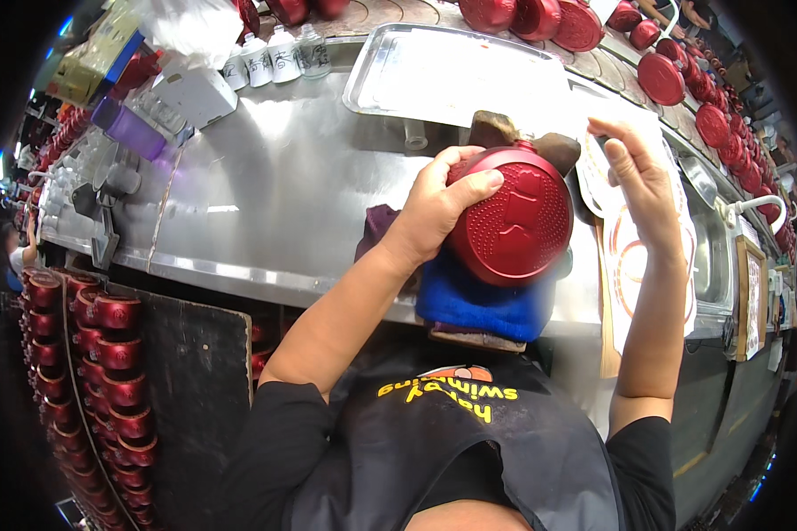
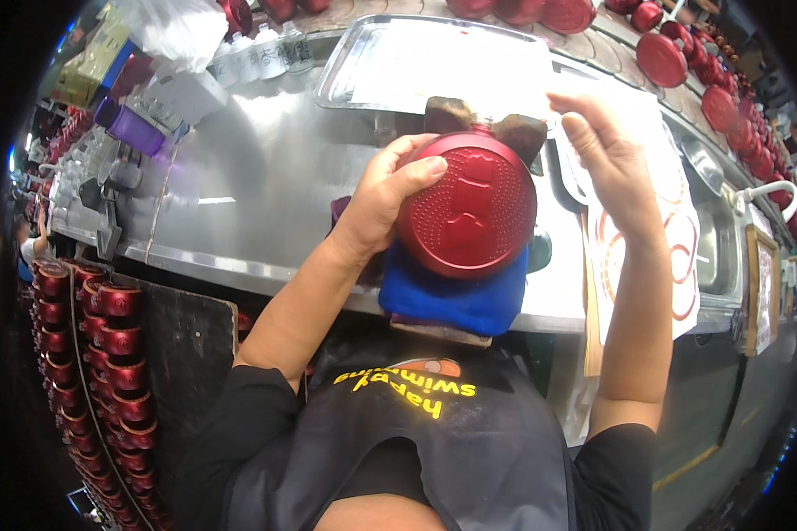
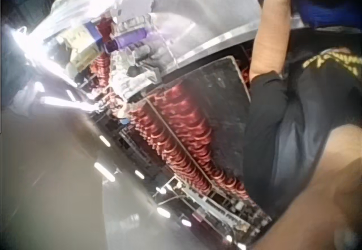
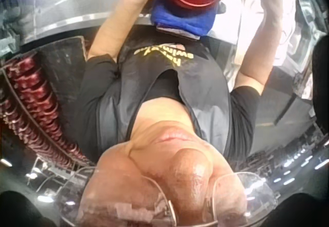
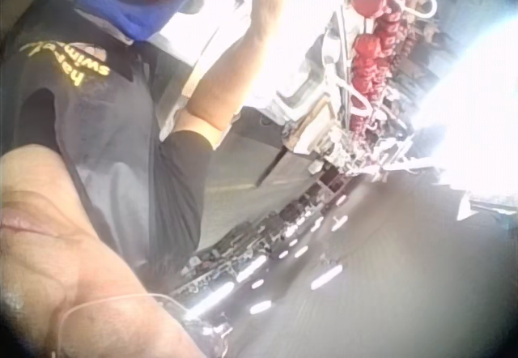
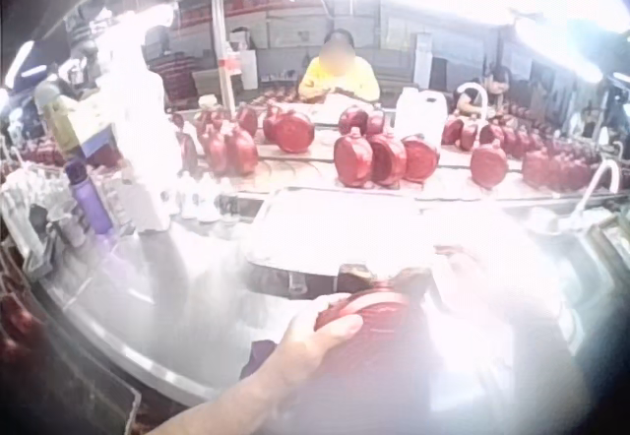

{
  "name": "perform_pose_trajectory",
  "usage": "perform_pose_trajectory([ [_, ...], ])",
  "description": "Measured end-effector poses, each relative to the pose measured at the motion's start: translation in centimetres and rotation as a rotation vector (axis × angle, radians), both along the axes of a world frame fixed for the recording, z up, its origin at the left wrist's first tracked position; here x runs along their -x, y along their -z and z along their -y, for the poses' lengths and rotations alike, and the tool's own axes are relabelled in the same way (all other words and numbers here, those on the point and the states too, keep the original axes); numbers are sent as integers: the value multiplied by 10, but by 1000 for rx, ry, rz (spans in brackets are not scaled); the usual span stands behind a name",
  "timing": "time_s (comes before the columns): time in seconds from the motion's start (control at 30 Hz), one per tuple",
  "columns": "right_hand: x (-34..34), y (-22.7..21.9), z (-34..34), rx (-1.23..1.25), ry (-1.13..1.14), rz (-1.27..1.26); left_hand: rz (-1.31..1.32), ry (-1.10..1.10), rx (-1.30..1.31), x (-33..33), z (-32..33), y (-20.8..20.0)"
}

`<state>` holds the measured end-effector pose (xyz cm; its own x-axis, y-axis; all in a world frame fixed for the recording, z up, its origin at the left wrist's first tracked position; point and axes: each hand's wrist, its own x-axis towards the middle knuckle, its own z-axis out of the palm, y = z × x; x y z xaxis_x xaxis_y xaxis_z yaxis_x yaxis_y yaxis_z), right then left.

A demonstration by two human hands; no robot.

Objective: The person applies gold decorative stickers to the surface of red round containers. They peel each sticker from a sheet, position it on the container, and smooth it down with their fingers. The containers are held in a blue clamp on a metal workbench.

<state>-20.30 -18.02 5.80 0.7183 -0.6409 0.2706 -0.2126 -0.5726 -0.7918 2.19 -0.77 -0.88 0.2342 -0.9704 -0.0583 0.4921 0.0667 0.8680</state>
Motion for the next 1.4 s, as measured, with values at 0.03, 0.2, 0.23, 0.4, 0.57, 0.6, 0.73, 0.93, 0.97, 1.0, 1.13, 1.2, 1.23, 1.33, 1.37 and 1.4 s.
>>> perform_pose_trajectory([
  [0.03, 3, 0, 18, 70, 10, -47, 25, 0, 24, -1, 5, 5],
  [0.2, -48, 38, 123, 558, 29, -323, 54, -21, -1, 1, 4, 9],
  [0.23, -62, 48, 138, 532, 65, -454, 63, -36, -43, 1, 0, 8],
  [0.4, -80, 77, 159, 734, 44, -573, 76, -15, -60, -1, -7, 7],
  [0.57, -92, 72, 207, 724, 330, -557, 105, 1, -73, -1, -5, 7],
  [0.6, -102, 74, 222, 716, 368, -666, 105, -1, -75, -1, -5, 6],
  [0.73, -127, 74, 263, 364, 355, -984, 151, 14, -87, -3, -7, 3],
  [0.93, -115, 61, 269, 220, 201, -818, 290, 51, -104, -9, -7, 3],
  [0.97, -106, 61, 266, 196, 225, -743, 306, 60, -118, -10, -6, 3],
  [1.0, -97, 62, 264, 158, 247, -662, 298, 67, -107, -10, -4, 3],
  [1.13, -66, 74, 264, 93, 326, -467, 214, 54, -131, -7, 0, -2],
  [1.2, -50, 80, 267, 48, 347, -430, 147, 63, -149, -7, 0, -7],
  [1.23, -43, 85, 270, 59, 368, -385, 131, 54, -159, -6, -2, -9],
  [1.33, -31, 90, 293, 204, 414, -328, 100, 6, -192, -9, -27, -21],
  [1.37, -28, 88, 306, 325, 461, -292, 75, -57, -195, -14, -39, -25],
  [1.4, -26, 88, 320, 443, 509, -257, 116, -144, -173, -22, -56, -30],
])
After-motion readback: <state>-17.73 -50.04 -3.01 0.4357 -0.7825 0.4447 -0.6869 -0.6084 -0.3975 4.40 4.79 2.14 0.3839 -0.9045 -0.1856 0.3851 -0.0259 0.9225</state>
